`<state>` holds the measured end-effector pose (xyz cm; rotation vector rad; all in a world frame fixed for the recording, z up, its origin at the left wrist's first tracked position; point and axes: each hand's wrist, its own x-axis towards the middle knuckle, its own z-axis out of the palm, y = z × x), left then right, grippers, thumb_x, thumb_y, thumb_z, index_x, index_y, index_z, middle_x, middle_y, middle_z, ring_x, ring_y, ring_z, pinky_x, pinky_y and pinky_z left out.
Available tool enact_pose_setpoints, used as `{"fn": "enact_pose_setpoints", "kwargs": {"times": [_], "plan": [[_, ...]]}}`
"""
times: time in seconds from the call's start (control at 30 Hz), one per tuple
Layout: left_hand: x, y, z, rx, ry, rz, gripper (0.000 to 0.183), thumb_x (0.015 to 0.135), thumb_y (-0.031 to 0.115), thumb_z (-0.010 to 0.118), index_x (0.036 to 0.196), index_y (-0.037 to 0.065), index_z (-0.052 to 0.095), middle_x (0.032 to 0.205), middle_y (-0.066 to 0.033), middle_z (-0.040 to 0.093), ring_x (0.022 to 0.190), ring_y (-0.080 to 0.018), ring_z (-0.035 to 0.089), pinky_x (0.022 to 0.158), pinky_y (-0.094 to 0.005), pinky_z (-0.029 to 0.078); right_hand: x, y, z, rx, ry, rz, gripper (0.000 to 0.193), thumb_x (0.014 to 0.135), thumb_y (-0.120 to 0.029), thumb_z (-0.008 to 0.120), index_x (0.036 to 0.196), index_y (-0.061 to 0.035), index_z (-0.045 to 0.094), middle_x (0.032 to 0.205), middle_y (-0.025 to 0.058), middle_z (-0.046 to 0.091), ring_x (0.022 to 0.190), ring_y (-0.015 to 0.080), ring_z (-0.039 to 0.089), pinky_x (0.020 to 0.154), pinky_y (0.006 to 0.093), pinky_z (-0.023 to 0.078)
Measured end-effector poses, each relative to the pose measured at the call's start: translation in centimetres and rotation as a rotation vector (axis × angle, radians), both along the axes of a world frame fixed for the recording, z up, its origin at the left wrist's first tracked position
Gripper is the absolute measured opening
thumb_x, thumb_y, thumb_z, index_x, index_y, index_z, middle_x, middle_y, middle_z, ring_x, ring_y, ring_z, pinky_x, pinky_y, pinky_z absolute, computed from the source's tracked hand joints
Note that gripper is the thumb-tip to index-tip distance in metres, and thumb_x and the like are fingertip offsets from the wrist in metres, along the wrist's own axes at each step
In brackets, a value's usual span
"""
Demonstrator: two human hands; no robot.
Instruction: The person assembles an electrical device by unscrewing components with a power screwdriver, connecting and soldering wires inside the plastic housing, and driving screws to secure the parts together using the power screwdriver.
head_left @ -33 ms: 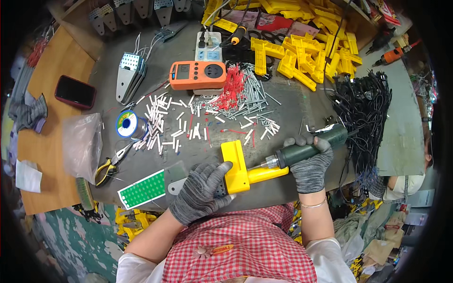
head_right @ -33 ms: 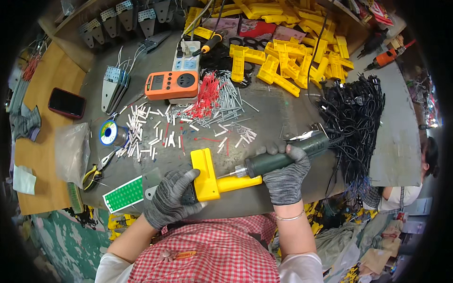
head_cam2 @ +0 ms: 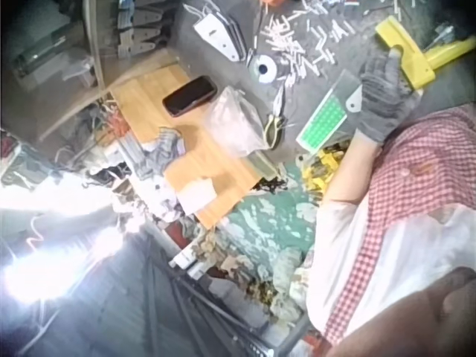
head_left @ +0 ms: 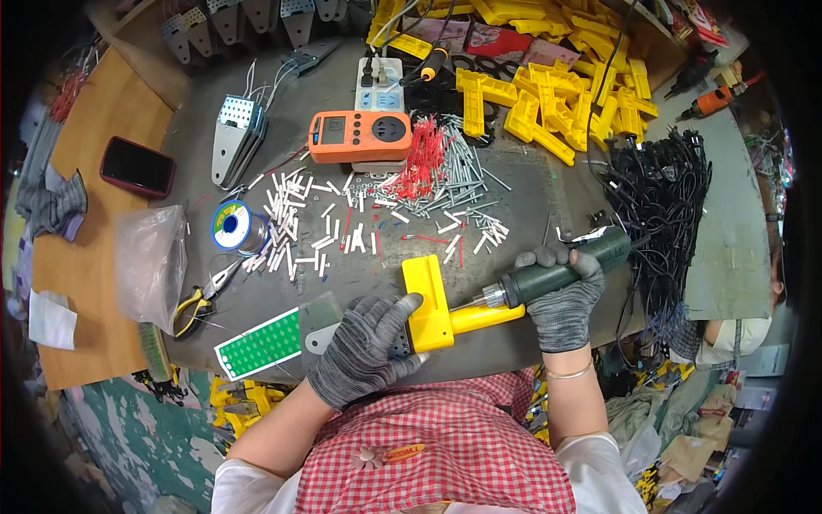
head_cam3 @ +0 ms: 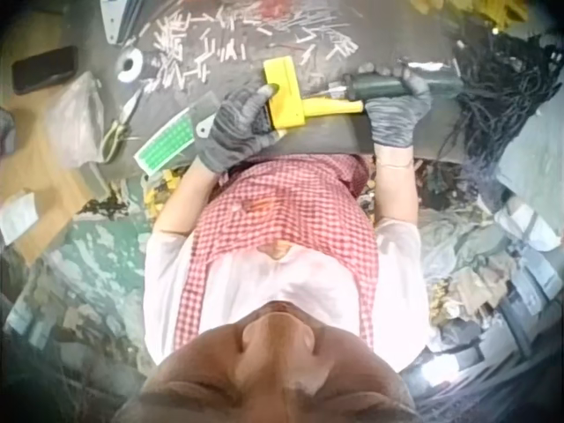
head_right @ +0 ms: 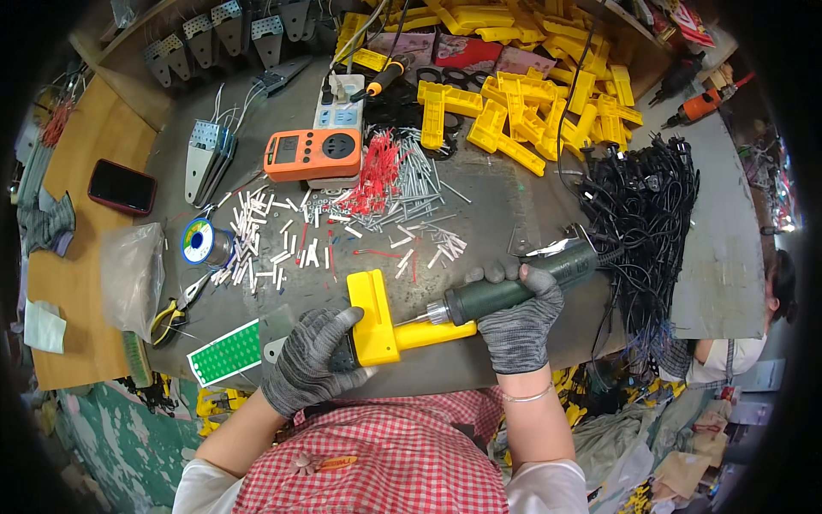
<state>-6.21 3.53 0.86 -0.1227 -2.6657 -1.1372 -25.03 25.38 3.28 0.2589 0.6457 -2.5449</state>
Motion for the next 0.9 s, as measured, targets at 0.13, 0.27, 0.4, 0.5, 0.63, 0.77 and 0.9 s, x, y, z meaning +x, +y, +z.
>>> {"fn": "enact_pose_setpoints", "kwargs": {"times": [0.13, 0.27, 0.4, 0.5, 0.63, 0.77, 0.9], "plan": [[0.1, -0.1, 0.1, -0.026, -0.008, 0.016, 0.073, 0.073, 0.028, 0.081, 0.133, 0.0, 0.05, 0.11, -0.0188, 0.06, 0.101, -0.037, 0.059, 0.092, -0.0462, 0.046, 0.7, -0.8, 0.2, 0.081, -0.038, -0.078, 0.013, 0.074, -0.016, 0.063, 0.078, -0.0097, 0.053, 0.074, 0.005, 0.052, 0.076, 0.022, 0.054, 0.087, 0.044, 0.046], [0.1, -0.3, -0.4, -0.018, 0.006, 0.013, 0.07, 0.073, 0.029, 0.081, 0.129, 0.0, 0.052, 0.112, -0.0187, 0.061, 0.104, -0.0369, 0.059, 0.094, -0.0466, 0.045, 1.4, -0.8, 0.3, 0.075, -0.025, -0.042, 0.012, 0.074, -0.016, 0.063, 0.076, -0.0101, 0.053, 0.075, 0.0023, 0.052, 0.077, 0.02, 0.053, 0.088, 0.0434, 0.045], [0.4, -0.2, -0.5, -0.024, 0.016, 0.008, 0.07, 0.072, 0.03, 0.081, 0.128, 0.0, 0.052, 0.114, -0.019, 0.061, 0.107, -0.037, 0.059, 0.095, -0.0478, 0.044, 1.2, -0.3, -0.9, -0.023, 0.034, -0.015, 0.012, 0.075, -0.015, 0.063, 0.077, -0.0097, 0.053, 0.075, 0.0002, 0.05, 0.077, 0.0184, 0.051, 0.088, 0.0426, 0.044], [0.1, 0.0, -0.5, -0.02, 0.027, 0.047, 0.074, 0.07, 0.032, 0.085, 0.129, 0.003, 0.052, 0.111, -0.018, 0.06, 0.101, -0.0362, 0.059, 0.091, -0.0464, 0.046, 1.1, -0.6, -0.1, -0.006, 0.049, 0.012, 0.014, 0.076, -0.017, 0.065, 0.077, -0.0098, 0.053, 0.076, 0.0014, 0.05, 0.079, 0.0188, 0.052, 0.089, 0.042, 0.044], [-1.0, -2.7, 0.4, 0.251, -0.079, 0.098, 0.064, 0.074, 0.029, 0.084, 0.127, 0.006, 0.055, 0.114, -0.0167, 0.059, 0.097, -0.0334, 0.06, 0.09, -0.0438, 0.047, 1.1, -1.0, 0.4, -0.003, 0.073, 0.051, 0.015, 0.078, -0.019, 0.066, 0.077, -0.0092, 0.054, 0.077, 0.0032, 0.052, 0.08, 0.0194, 0.052, 0.09, 0.0421, 0.045], [-5.4, -8.6, 0.7, -0.095, -0.119, 0.585, 0.026, 0.086, 0.019, 0.067, 0.107, 0.005, 0.067, 0.107, -0.0174, 0.064, 0.101, -0.0312, 0.062, 0.093, -0.0418, 0.048, 0.6, -0.1, -0.9, 0.007, 0.083, 0.006, 0.015, 0.078, -0.018, 0.066, 0.078, -0.0081, 0.055, 0.078, 0.003, 0.053, 0.08, 0.0193, 0.053, 0.09, 0.0422, 0.045], [-7.6, -13.0, -2.4, -0.688, -0.059, 0.544, 0.021, 0.085, 0.015, 0.063, 0.101, 0.003, 0.069, 0.1, -0.0183, 0.067, 0.099, -0.0332, 0.063, 0.093, -0.0456, 0.049, 0.9, -0.7, -0.3, 0.015, 0.117, 0.057, 0.015, 0.078, -0.018, 0.066, 0.078, -0.0081, 0.054, 0.077, 0.0019, 0.053, 0.08, 0.0191, 0.053, 0.089, 0.0425, 0.045]]}}
